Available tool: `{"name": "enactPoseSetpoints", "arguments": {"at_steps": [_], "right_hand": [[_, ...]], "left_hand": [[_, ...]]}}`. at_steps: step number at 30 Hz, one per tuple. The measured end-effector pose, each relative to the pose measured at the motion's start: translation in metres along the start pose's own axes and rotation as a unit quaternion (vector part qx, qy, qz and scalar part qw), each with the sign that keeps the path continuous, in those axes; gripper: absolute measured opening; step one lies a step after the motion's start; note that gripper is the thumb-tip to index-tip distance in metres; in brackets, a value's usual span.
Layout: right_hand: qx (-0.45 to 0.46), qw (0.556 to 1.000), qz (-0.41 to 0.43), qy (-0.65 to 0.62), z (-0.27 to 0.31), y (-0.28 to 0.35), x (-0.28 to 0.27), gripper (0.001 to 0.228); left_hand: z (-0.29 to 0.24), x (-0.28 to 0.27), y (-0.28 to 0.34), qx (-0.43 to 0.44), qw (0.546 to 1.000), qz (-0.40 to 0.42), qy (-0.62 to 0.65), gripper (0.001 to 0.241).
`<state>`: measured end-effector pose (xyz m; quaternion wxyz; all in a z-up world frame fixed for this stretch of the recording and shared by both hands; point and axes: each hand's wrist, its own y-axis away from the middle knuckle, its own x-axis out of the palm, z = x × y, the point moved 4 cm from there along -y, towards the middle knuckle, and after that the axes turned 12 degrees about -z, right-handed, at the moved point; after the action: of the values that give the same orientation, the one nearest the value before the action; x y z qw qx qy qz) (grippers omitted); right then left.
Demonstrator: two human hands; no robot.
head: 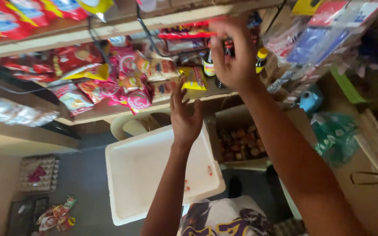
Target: Restock canned goods and small condiment bottles from a box onto the grocery shelves.
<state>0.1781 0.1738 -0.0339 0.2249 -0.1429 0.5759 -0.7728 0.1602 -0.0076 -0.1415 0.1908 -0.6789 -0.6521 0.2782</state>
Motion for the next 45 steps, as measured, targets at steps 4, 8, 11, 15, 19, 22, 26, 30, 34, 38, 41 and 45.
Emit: {"name": "enactPoseSetpoints", "arguments": {"at_steps": [4, 8, 11, 15, 19, 22, 26, 30, 34, 38, 41, 45], "right_hand": [[0.150, 0.985, 0.084, -0.003, -0.008, 0.115, -0.055, 0.014], [0.275, 0.942, 0.173, 0.081, -0.046, 0.267, -0.120, 0.015], [0.422, 0.851, 0.277, 0.145, -0.079, 0.377, -0.166, 0.026], [0.506, 0.775, 0.337, 0.177, -0.096, 0.440, -0.206, 0.038], [0.504, 0.620, 0.547, 0.250, -0.134, 0.509, -0.233, 0.053], [0.510, 0.554, 0.614, 0.236, -0.151, 0.519, -0.217, 0.074], [0.531, 0.481, 0.670, 0.192, -0.180, 0.584, -0.216, 0.078], [0.502, 0.429, 0.736, 0.152, -0.205, 0.597, -0.204, 0.083], [0.535, 0.312, 0.774, 0.131, -0.213, 0.571, -0.182, 0.077], [0.590, 0.191, 0.775, 0.125, -0.217, 0.579, -0.174, 0.065], [0.414, 0.323, 0.844, 0.115, -0.237, 0.630, -0.162, 0.055], [0.470, 0.442, 0.759, 0.091, -0.245, 0.673, -0.155, 0.039]], "left_hand": [[0.057, 0.032, 0.070, -0.114, 0.992, 0.043, -0.012, 0.063], [0.117, 0.073, 0.154, -0.218, 0.973, 0.074, 0.007, 0.059], [0.151, 0.097, 0.210, -0.280, 0.954, 0.101, -0.010, 0.055], [0.185, 0.125, 0.264, -0.351, 0.928, 0.124, -0.004, 0.049], [0.230, 0.156, 0.309, -0.426, 0.889, 0.160, -0.041, 0.041], [0.264, 0.184, 0.340, -0.451, 0.871, 0.184, -0.067, 0.041], [0.307, 0.207, 0.371, -0.469, 0.853, 0.202, -0.109, 0.044], [0.356, 0.219, 0.415, -0.517, 0.812, 0.232, -0.142, 0.045], [0.413, 0.228, 0.465, -0.515, 0.817, 0.205, -0.157, 0.044], [0.441, 0.231, 0.491, -0.511, 0.801, 0.228, -0.213, 0.044], [0.458, 0.227, 0.522, -0.519, 0.775, 0.276, -0.232, 0.050], [0.472, 0.229, 0.553, -0.448, 0.801, 0.306, -0.251, 0.050]]}}
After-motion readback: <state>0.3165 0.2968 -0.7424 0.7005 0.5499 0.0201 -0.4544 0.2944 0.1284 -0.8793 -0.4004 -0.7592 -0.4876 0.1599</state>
